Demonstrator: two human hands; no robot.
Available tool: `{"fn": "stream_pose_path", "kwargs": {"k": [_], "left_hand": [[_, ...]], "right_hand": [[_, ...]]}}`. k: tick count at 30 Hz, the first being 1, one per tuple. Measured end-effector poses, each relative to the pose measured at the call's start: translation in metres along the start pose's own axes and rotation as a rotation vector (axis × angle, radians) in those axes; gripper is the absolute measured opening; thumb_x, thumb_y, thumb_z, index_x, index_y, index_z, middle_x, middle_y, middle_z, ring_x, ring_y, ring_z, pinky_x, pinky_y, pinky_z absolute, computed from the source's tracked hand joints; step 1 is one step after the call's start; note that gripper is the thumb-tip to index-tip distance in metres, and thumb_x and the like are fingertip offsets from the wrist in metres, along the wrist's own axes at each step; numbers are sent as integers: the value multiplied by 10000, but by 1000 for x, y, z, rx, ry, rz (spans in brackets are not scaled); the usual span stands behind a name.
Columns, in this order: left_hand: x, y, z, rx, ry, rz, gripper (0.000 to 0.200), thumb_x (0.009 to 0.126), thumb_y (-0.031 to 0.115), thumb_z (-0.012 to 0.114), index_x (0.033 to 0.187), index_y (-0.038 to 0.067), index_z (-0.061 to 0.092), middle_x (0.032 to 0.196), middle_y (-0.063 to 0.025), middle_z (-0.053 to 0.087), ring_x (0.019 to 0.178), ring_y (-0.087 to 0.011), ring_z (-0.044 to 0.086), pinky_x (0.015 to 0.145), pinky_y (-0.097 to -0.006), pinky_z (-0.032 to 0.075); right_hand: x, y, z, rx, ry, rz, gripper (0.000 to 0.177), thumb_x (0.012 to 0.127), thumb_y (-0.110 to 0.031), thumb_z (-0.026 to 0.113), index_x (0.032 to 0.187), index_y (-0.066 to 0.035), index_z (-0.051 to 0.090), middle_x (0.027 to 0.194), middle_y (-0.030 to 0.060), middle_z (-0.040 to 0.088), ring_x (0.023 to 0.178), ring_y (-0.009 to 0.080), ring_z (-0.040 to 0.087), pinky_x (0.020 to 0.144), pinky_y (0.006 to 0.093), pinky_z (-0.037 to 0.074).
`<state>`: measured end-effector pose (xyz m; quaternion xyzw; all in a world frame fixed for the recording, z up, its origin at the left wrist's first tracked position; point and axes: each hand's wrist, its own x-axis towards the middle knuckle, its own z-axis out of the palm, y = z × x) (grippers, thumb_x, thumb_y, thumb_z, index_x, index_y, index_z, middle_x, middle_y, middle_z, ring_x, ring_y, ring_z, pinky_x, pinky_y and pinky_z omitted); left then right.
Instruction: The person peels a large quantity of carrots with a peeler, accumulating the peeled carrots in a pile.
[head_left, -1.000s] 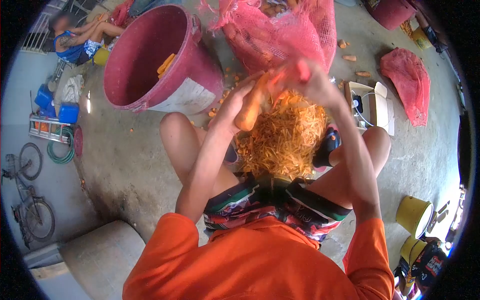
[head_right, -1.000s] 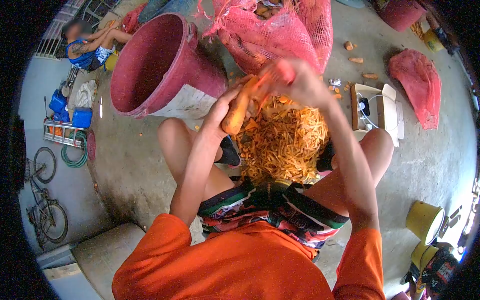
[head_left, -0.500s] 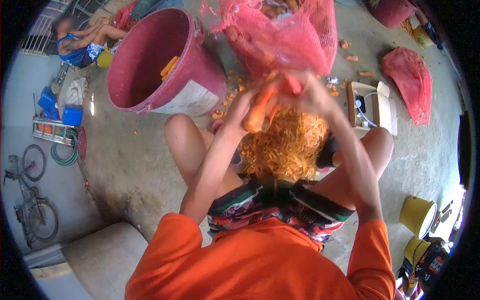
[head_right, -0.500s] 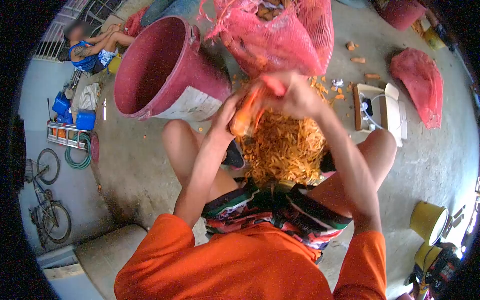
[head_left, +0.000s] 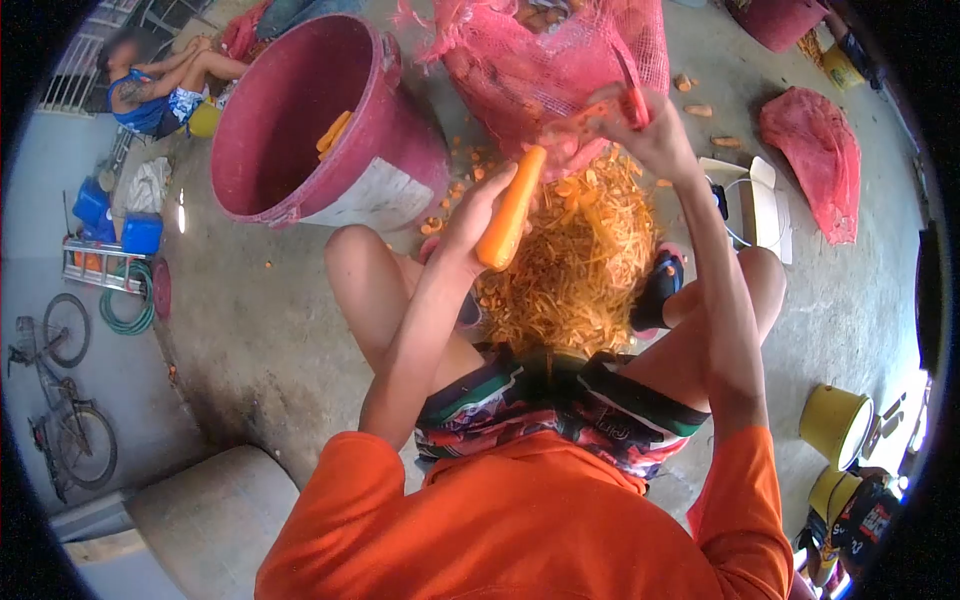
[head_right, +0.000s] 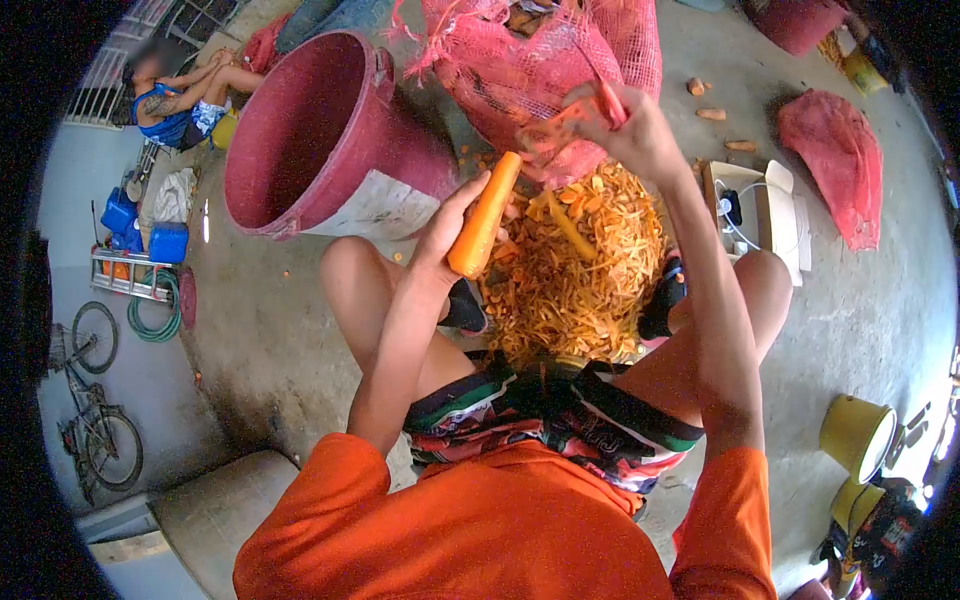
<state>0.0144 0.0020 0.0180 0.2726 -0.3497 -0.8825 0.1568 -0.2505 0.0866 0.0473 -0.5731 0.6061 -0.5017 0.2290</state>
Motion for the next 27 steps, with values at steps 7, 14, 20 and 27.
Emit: {"fn": "stream_pose_path", "kwargs": {"k": [7, 14, 20, 27], "left_hand": [[3, -3, -7, -80, -25, -26, 401, 1035, 366, 566, 1296, 61, 568, 1014, -88, 670, 850, -121, 673, 614, -264, 568], [2, 6, 28, -73, 1, 141, 451, 1031, 308, 576, 1421, 93, 508, 1166, -22, 650, 892, -119, 649, 725, -265, 569], [1, 0, -4, 41, -71, 56, 434, 1032, 339, 578, 1410, 132, 529, 1038, -31, 665, 807, -128, 658, 633, -256, 566], [-2, 6, 28, -36, 65, 57, 404, 1036, 361, 564, 1350, 109, 544, 970, -46, 668, 680, -129, 649, 535, -261, 547]], "right_hand": [[-15, -10, 35, 76, -127, -39, 217, 872, -64, 774, 1075, -34, 705, 949, 58, 744, 844, 117, 661, 767, 294, 545], [-31, -46, 48, -144, -327, -256, 227, 870, -21, 748, 1086, 16, 687, 939, 54, 751, 946, 117, 684, 764, 289, 568], [1, -2, 0, 26, 15, -89, 209, 892, -40, 738, 1087, 14, 686, 948, 51, 743, 906, 115, 689, 758, 291, 572], [-22, -37, 42, -93, -126, -284, 198, 869, -57, 771, 1064, -44, 734, 941, 59, 744, 883, 114, 690, 760, 301, 570]]}}
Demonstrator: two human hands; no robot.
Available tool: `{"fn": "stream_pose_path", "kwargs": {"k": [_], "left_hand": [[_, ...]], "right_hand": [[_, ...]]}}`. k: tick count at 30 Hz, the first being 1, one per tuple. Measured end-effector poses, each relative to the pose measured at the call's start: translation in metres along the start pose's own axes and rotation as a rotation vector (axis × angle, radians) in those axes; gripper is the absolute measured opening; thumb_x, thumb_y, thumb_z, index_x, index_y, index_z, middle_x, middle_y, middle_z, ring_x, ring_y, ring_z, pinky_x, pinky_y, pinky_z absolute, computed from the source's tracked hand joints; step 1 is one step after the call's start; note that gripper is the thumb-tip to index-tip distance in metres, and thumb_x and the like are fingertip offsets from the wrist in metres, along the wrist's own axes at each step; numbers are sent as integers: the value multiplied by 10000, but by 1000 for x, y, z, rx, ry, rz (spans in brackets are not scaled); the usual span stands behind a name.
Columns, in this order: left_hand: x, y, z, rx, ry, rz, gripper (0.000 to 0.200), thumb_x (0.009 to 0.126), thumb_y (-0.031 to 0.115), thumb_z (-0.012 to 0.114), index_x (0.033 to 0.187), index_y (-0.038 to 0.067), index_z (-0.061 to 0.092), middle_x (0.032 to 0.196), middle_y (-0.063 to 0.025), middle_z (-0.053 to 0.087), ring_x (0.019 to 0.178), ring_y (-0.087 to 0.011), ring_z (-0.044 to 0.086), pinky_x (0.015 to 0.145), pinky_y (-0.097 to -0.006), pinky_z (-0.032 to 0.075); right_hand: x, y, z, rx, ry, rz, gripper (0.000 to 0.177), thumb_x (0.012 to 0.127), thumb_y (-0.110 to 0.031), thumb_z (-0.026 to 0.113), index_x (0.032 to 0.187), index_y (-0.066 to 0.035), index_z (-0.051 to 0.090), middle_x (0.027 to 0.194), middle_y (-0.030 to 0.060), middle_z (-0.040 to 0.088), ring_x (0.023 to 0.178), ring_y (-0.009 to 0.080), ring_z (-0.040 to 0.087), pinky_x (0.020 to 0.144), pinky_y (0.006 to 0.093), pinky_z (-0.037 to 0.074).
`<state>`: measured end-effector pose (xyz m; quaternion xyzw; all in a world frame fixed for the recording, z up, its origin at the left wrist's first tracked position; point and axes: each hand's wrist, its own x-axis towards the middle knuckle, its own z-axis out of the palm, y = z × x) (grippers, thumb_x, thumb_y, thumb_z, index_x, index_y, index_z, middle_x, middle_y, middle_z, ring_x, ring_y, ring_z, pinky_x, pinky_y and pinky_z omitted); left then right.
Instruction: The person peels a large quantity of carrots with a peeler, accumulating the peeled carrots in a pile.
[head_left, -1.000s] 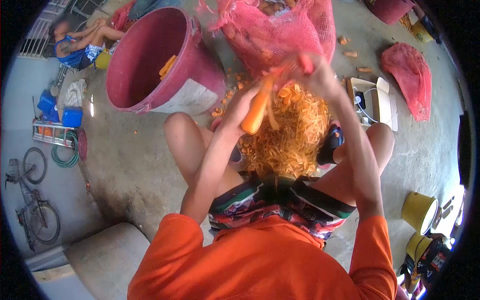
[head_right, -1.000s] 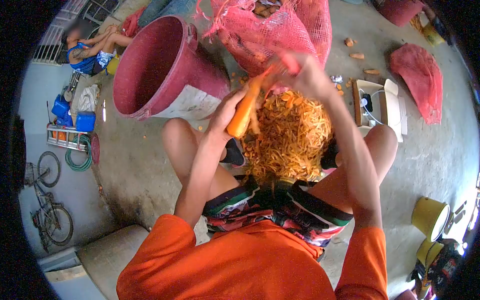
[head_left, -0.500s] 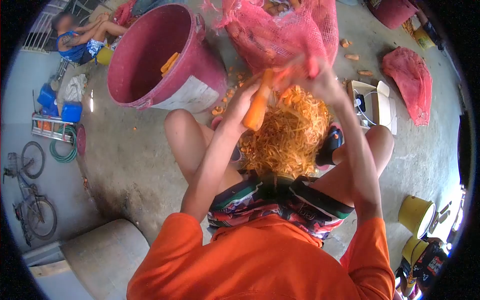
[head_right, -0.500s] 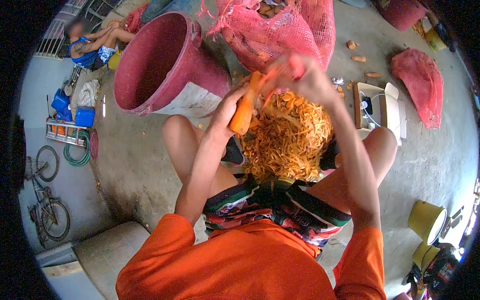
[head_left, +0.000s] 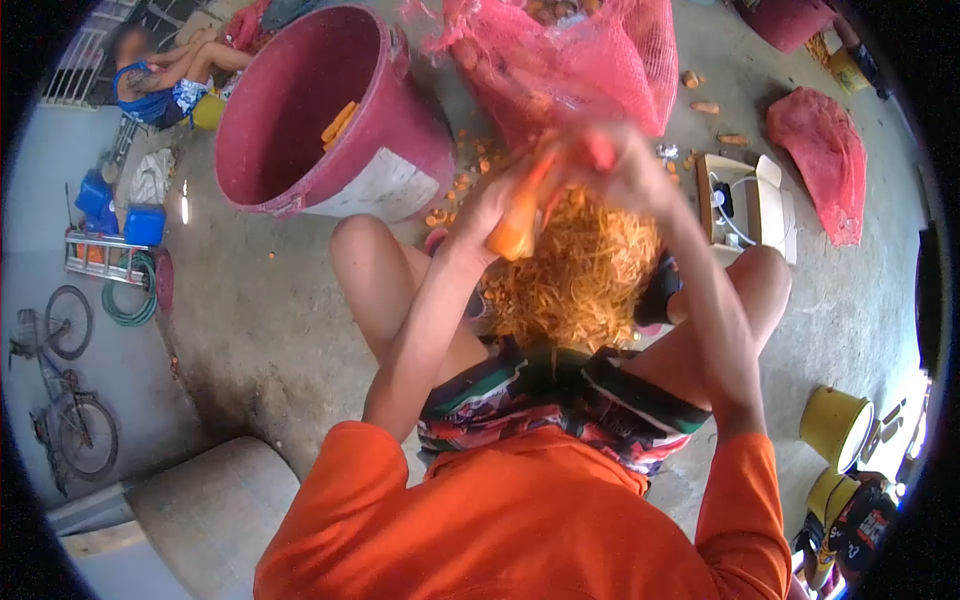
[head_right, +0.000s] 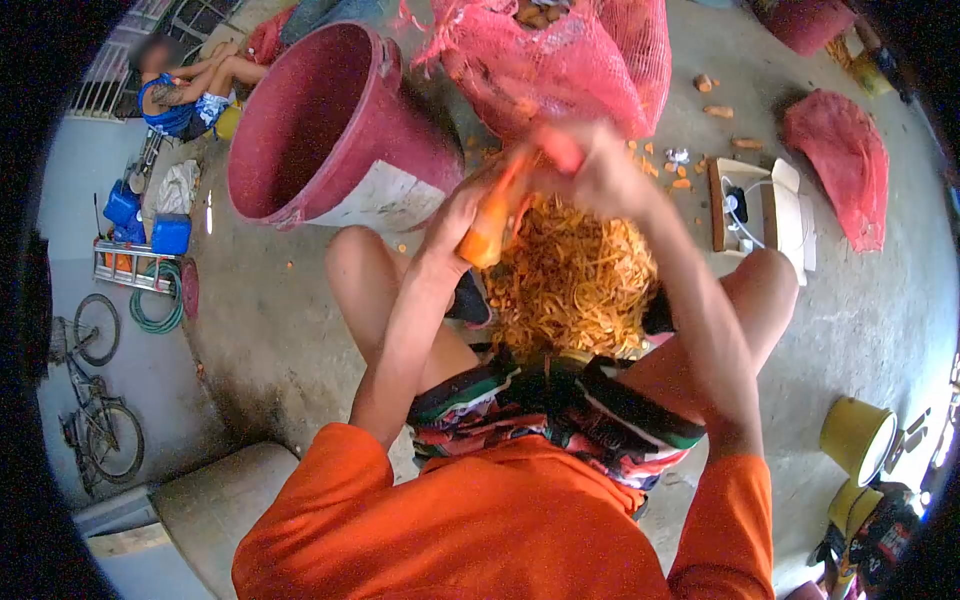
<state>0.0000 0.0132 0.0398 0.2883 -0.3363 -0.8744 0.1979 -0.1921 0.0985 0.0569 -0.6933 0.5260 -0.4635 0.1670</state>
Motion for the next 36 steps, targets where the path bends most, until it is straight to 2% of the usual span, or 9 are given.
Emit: {"fn": "stream_pose_path", "kwargs": {"k": [5, 9, 10, 13, 17, 20, 28, 31, 36], "left_hand": [[1, -5, -17, 153, -202, 118, 506, 1059, 295, 519, 1516, 106, 410, 1147, -54, 629, 839, -91, 645, 573, -231, 558], [3, 2, 8, -61, 25, 46, 502, 1059, 251, 515, 1532, 136, 393, 1153, -46, 632, 818, -86, 635, 589, -230, 562], [-3, 4, -1, 4, -203, 71, 488, 1057, 252, 521, 1516, 127, 414, 1121, -40, 635, 805, -87, 632, 602, -238, 565], [-2, -4, -18, 110, -150, 70, 483, 1048, 265, 538, 1500, 127, 438, 1085, -37, 643, 763, -95, 635, 579, -243, 562], [7, -3, -24, -43, -133, 1, 466, 1041, 281, 548, 1480, 149, 464, 1115, -43, 654, 780, -98, 642, 588, -236, 563], [5, 2, 1, -128, -168, 61, 464, 1034, 266, 561, 1468, 127, 473, 1237, -58, 634, 856, -100, 650, 625, -245, 576], [7, -1, -24, -1, -236, 43, 478, 1031, 237, 577, 1478, 115, 461, 1266, -52, 634, 895, -89, 665, 621, -244, 576], [5, 2, 2, -99, -184, 55, 474, 1038, 245, 558, 1479, 101, 459, 1226, -44, 660, 850, -91, 673, 633, -244, 576], [4, -7, -26, -30, -185, 29, 390, 1042, 262, 541, 1384, 73, 550, 1153, -35, 663, 936, -122, 665, 641, -253, 565]], "right_hand": [[3, 33, -37, 303, 203, 301, 279, 804, -86, 827, 1067, -71, 734, 942, 61, 743, 857, 150, 667, 814, 364, 543], [-1, -22, 9, 94, -152, -61, 262, 802, -104, 829, 1039, -61, 725, 769, 75, 614, 733, 165, 556, 708, 367, 486], [-1, -9, 7, 74, -102, -1, 255, 813, -90, 820, 1045, -60, 721, 784, 70, 639, 743, 154, 583, 713, 354, 501], [2, 27, -19, 219, 39, 281, 223, 856, -34, 773, 1069, -36, 705, 847, 42, 713, 791, 128, 666, 742, 295, 545], [0, 24, -18, 399, 120, 244, 240, 855, -2, 753, 1090, -24, 711, 973, 46, 749, 879, 152, 695, 795, 294, 566], [7, -18, -3, 45, -90, -128, 279, 810, 10, 786, 1075, -53, 728, 1025, 52, 746, 907, 153, 688, 806, 306, 565], [0, 5, -23, 507, 90, 359, 195, 844, 17, 759, 1025, -47, 729, 1025, 52, 743, 947, 168, 696, 850, 323, 568], [2, -35, 5, 85, -131, -118, 166, 785, -34, 808, 918, -54, 710, 885, 83, 693, 852, 170, 647, 721, 349, 504], [-4, 23, -26, 340, 142, 400, 127, 842, 7, 745, 944, 9, 669, 915, 50, 720, 869, 137, 677, 767, 306, 566]]}}
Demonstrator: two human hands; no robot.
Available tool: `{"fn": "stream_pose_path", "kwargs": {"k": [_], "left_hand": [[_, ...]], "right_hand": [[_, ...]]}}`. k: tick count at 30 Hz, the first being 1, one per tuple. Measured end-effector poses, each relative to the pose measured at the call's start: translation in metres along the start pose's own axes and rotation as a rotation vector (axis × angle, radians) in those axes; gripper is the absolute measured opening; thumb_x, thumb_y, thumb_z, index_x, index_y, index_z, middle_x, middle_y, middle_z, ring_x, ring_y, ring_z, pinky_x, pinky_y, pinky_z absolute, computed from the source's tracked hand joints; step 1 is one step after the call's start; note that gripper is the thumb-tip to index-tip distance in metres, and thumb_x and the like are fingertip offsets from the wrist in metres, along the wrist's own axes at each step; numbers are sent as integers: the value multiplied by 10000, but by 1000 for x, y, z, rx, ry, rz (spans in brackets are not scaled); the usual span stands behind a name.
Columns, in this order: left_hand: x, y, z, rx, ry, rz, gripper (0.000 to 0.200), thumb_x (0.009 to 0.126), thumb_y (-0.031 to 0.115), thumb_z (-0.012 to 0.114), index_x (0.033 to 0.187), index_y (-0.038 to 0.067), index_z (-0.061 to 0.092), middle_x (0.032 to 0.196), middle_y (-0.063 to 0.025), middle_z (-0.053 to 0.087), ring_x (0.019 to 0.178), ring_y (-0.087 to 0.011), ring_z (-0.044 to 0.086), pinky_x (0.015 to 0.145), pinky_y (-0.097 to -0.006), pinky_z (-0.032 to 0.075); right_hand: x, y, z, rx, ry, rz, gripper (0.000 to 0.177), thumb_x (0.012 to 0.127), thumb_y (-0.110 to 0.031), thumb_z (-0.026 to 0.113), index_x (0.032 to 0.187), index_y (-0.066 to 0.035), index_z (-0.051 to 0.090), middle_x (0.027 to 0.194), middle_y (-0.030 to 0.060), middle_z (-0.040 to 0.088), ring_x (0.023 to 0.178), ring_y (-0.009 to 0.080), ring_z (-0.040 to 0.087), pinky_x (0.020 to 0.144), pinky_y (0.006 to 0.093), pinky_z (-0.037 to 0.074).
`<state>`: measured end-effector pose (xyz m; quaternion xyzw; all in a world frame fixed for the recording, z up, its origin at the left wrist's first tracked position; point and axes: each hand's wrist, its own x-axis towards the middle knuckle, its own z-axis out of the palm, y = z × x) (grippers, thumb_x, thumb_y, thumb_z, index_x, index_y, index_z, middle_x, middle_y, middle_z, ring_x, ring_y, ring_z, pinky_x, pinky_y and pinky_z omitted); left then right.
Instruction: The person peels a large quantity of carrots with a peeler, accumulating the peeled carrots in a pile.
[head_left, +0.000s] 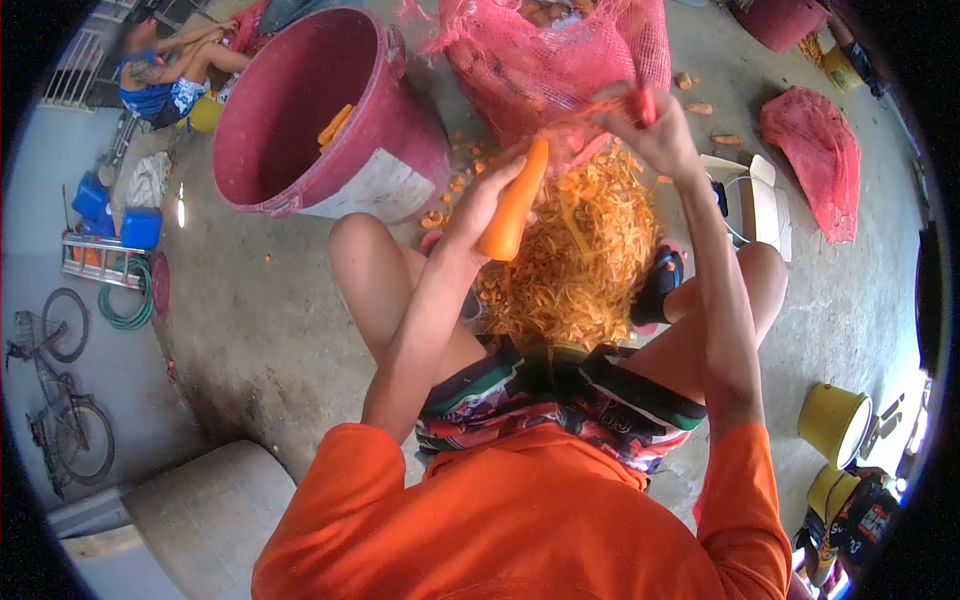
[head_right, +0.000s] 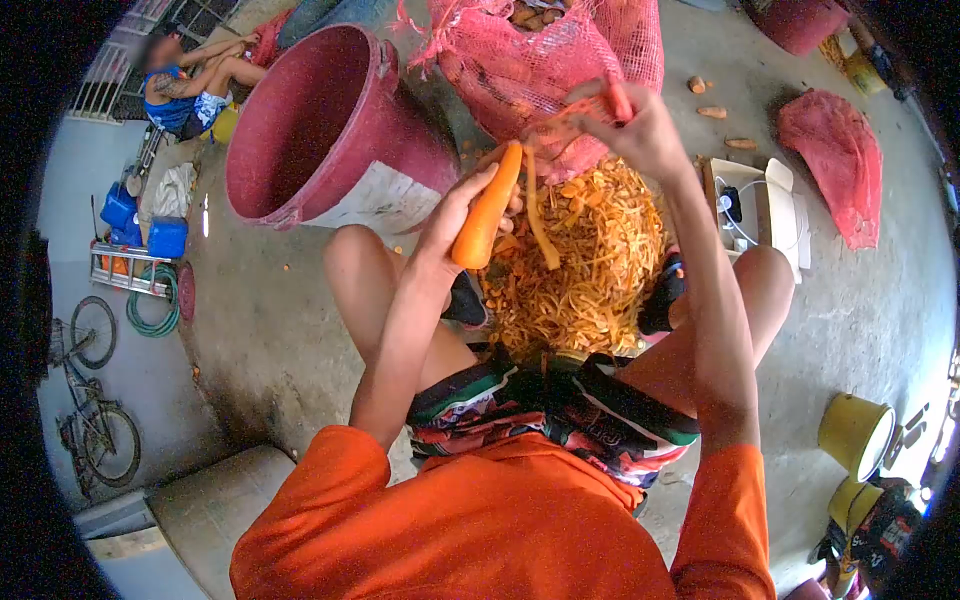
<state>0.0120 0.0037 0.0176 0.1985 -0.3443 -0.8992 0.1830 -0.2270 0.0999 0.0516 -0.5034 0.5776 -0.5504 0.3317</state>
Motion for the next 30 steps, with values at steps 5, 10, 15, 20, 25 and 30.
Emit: {"fn": "stream_pose_path", "kwargs": {"k": [5, 10, 15, 20, 25, 30], "left_hand": [[4, 5, 2, -207, -305, -38, 419, 1022, 292, 568, 1391, 97, 534, 1075, -11, 661, 850, -88, 641, 587, -231, 542], [-5, 3, 13, 61, 52, -33, 423, 1037, 238, 544, 1434, 95, 520, 1219, -39, 641, 1030, -107, 641, 755, -236, 546], [3, 6, 21, 1, 23, 73, 428, 1032, 277, 568, 1421, 107, 511, 1079, -36, 653, 780, -88, 615, 607, -229, 533], [0, 1, 2, 5, 70, -5, 384, 1026, 283, 582, 1361, 100, 540, 1094, -40, 638, 850, -116, 621, 632, -251, 533], [5, 5, 11, -108, 22, -51, 312, 1035, 318, 562, 1262, 104, 583, 992, -41, 651, 666, -135, 627, 513, -237, 516], [0, 3, -7, -37, -54, -59, 398, 1047, 248, 532, 1404, 72, 525, 1174, -48, 668, 874, -115, 659, 691, -235, 547]], "right_hand": [[-18, -33, 38, -329, -345, -468, 191, 876, 33, 711, 1065, 7, 707, 1067, 95, 743, 983, 118, 679, 816, 279, 567], [4, -6, -3, -209, -59, -303, 264, 821, 6, 763, 1080, -38, 727, 995, 57, 745, 965, 135, 686, 869, 303, 547], [-15, -25, 34, -315, -238, -518, 200, 871, -20, 736, 1069, -46, 734, 894, 41, 744, 812, 170, 711, 770, 288, 559], [7, -5, -3, -124, 1, -228, 168, 900, -22, 725, 1067, -14, 725, 941, 52, 746, 875, 108, 693, 759, 273, 563], [-18, -32, 35, -177, -172, -307, 149, 900, -17, 722, 1047, 10, 719, 970, 49, 754, 879, 81, 686, 738, 255, 557], [6, -15, 1, -169, 57, -226, 153, 872, -39, 764, 1014, -2, 720, 973, 25, 746, 840, 98, 676, 696, 239, 549]]}}
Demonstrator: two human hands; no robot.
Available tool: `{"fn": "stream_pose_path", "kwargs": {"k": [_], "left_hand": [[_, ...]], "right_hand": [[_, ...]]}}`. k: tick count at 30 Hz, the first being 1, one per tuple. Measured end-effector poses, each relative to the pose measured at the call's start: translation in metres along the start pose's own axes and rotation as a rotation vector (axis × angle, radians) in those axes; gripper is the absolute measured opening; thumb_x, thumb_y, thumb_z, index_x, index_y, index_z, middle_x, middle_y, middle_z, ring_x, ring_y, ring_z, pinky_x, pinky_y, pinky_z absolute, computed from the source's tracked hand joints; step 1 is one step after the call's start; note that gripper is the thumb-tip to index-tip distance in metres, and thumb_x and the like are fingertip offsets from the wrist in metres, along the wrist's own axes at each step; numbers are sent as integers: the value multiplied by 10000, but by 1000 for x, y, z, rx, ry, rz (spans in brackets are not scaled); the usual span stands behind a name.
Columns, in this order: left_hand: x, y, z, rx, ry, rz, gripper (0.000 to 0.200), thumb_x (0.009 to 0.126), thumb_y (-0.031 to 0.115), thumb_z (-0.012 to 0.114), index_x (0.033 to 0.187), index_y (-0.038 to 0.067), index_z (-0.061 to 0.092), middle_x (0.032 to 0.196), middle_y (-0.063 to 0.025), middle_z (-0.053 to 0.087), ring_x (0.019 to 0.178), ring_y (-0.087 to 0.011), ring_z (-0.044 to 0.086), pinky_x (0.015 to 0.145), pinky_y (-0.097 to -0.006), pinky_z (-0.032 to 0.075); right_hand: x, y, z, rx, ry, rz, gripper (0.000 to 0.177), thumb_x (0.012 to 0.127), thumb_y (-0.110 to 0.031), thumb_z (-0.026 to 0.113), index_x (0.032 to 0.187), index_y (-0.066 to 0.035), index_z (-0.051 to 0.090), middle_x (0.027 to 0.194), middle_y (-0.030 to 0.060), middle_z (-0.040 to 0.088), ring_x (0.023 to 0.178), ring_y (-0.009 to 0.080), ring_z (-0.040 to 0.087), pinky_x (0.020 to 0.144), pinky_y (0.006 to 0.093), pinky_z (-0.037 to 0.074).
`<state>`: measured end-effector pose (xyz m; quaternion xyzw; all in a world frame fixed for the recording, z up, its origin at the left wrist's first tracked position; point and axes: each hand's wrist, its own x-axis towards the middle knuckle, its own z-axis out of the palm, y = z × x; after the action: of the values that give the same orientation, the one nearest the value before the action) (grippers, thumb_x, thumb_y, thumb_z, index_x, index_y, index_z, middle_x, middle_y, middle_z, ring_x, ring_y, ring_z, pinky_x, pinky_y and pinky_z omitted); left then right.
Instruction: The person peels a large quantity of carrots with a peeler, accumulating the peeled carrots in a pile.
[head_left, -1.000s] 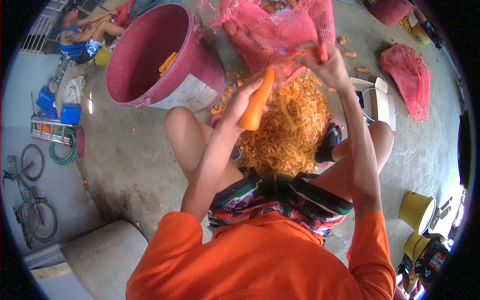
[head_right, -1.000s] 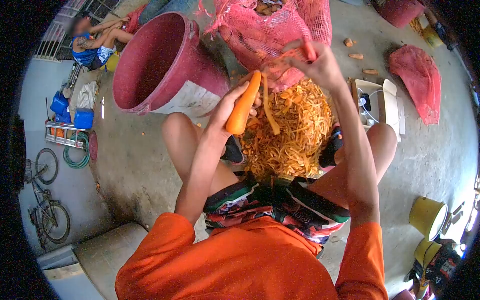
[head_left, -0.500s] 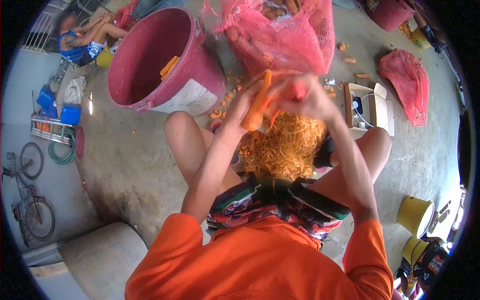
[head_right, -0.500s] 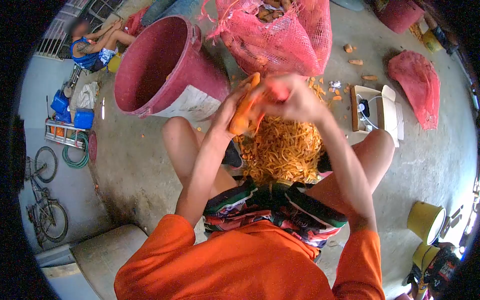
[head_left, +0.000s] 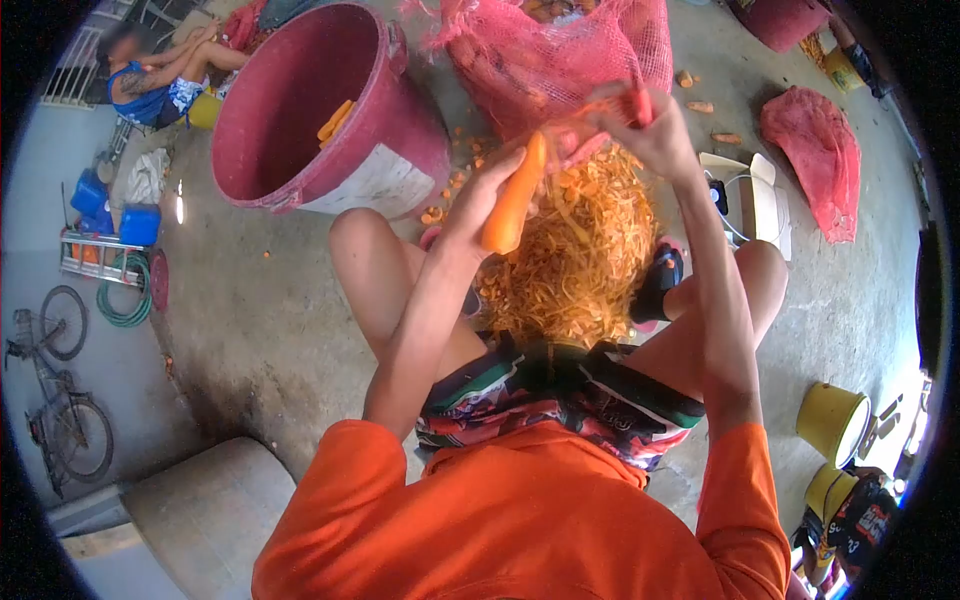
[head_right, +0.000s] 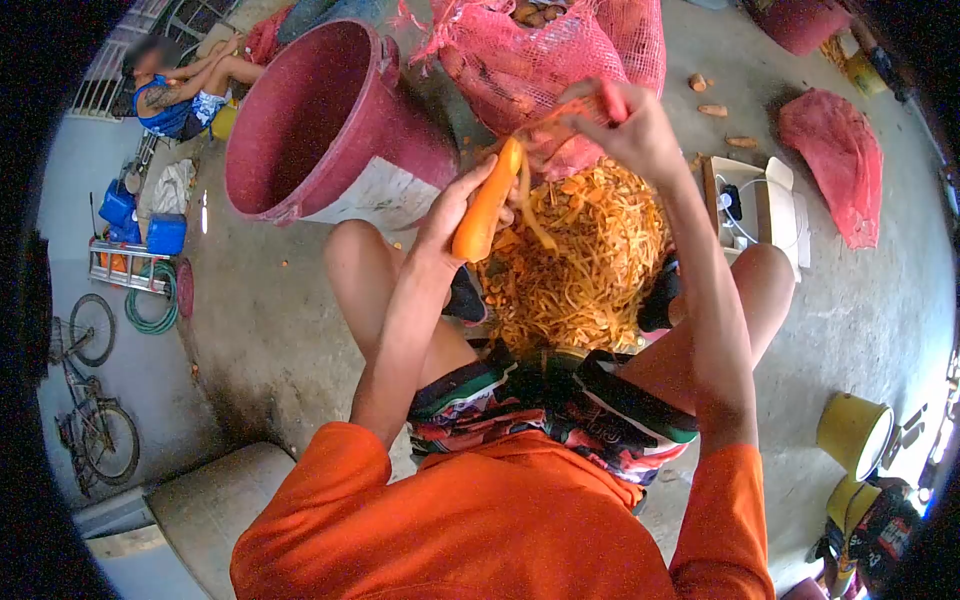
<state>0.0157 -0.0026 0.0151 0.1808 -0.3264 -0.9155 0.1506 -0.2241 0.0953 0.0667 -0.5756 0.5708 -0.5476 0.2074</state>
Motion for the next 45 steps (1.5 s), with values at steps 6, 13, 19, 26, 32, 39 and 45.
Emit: {"fn": "stream_pose_path", "kwargs": {"k": [6, 13, 19, 26, 32, 39, 45], "left_hand": [[1, 6, 39, 71, 33, 159, 419, 1044, 249, 538, 1419, 64, 521, 1184, -52, 653, 905, -127, 644, 723, -264, 544], [0, 3, 13, 0, 138, -28, 386, 1027, 306, 578, 1356, 104, 571, 980, -36, 655, 707, -110, 627, 544, -234, 526], [-1, -1, 14, 92, 162, 10, 431, 1019, 317, 600, 1387, 99, 550, 1010, -51, 661, 696, -96, 627, 529, -212, 523], [8, 0, 17, 13, -41, 74, 387, 1034, 329, 573, 1320, 69, 564, 1018, -37, 653, 737, -77, 616, 579, -208, 528], [3, 0, 10, 42, 83, 47, 386, 1035, 314, 563, 1351, 92, 556, 993, -24, 659, 775, -97, 633, 572, -230, 537], [2, -2, 7, 130, 63, 26, 428, 1029, 282, 551, 1402, 73, 539, 1120, -49, 693, 739, -77, 636, 601, -206, 521], [11, -3, 23, 73, 150, 129, 450, 1055, 268, 521, 1454, 64, 485, 1181, -88, 681, 930, -130, 660, 734, -271, 574]], "right_hand": [[-20, -22, 27, -163, -308, -93, 237, 785, -40, 817, 1007, -27, 733, 877, 59, 728, 780, 133, 632, 660, 300, 481], [-14, -5, 18, 301, -136, 68, 270, 788, -30, 805, 1050, -52, 745, 924, 85, 747, 878, 144, 672, 764, 296, 540], [-3, 16, 0, -15, -91, 11, 278, 786, -31, 819, 1051, -73, 745, 933, 88, 749, 861, 139, 675, 754, 301, 535], [-17, -23, 22, -92, -320, -102, 217, 829, 4, 777, 1038, -25, 726, 927, 49, 753, 887, 128, 694, 788, 283, 551], [-1, 7, -1, 59, -17, -8, 271, 856, -17, 768, 1121, -27, 714, 904, 38, 739, 791, 117, 696, 745, 261, 568], [-10, 13, 13, 57, -46, 115, 227, 876, -30, 750, 1101, -20, 723, 920, 41, 750, 805, 103, 679, 750, 262, 567], [-20, -20, 19, -145, -366, -258, 207, 858, 0, 753, 1063, 3, 718, 1040, 66, 749, 882, 134, 714, 765, 290, 576]]}}
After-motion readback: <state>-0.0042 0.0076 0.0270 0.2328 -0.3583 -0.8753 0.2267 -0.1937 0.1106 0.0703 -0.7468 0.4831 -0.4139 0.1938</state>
